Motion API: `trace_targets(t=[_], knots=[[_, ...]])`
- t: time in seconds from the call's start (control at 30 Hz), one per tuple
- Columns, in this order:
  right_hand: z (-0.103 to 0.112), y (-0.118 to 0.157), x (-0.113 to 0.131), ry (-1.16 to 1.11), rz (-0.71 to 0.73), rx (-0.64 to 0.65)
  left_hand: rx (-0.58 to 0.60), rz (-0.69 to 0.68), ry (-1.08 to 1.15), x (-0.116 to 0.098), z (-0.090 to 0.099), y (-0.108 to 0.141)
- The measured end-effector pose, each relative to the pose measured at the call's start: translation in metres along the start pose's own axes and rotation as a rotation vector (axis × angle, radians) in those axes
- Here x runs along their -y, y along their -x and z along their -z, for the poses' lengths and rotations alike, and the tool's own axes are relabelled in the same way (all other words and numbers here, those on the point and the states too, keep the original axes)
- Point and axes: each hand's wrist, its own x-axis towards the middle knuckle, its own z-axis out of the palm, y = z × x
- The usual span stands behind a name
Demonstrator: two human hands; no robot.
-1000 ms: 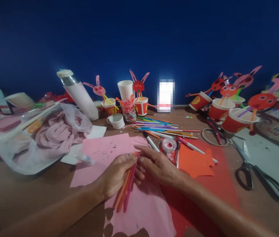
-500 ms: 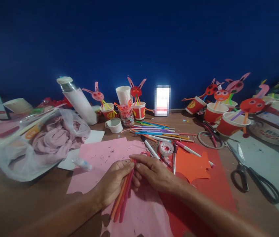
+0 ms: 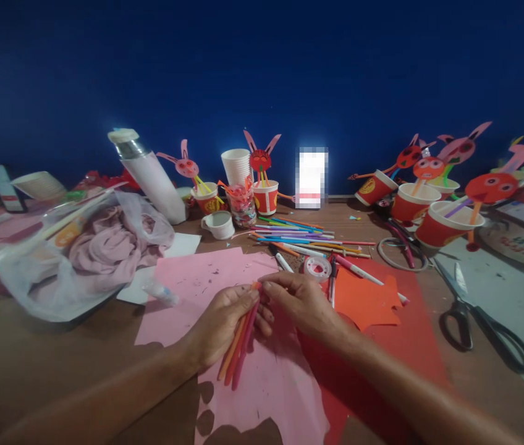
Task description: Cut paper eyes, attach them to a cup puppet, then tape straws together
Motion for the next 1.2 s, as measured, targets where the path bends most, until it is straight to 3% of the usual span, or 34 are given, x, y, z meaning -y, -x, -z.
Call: trace_targets(t=[0.4, 1.2], knots=[[-0.001, 0.000, 0.008, 0.050, -0.097, 0.040, 0.068, 0.012, -0.012, 0.004, 0.000, 0.001], [-0.007, -0.002, -0.002, -0.157, -0.070, -0.118, 0.083, 0.005, 0.024, 0.004, 0.000, -0.001]])
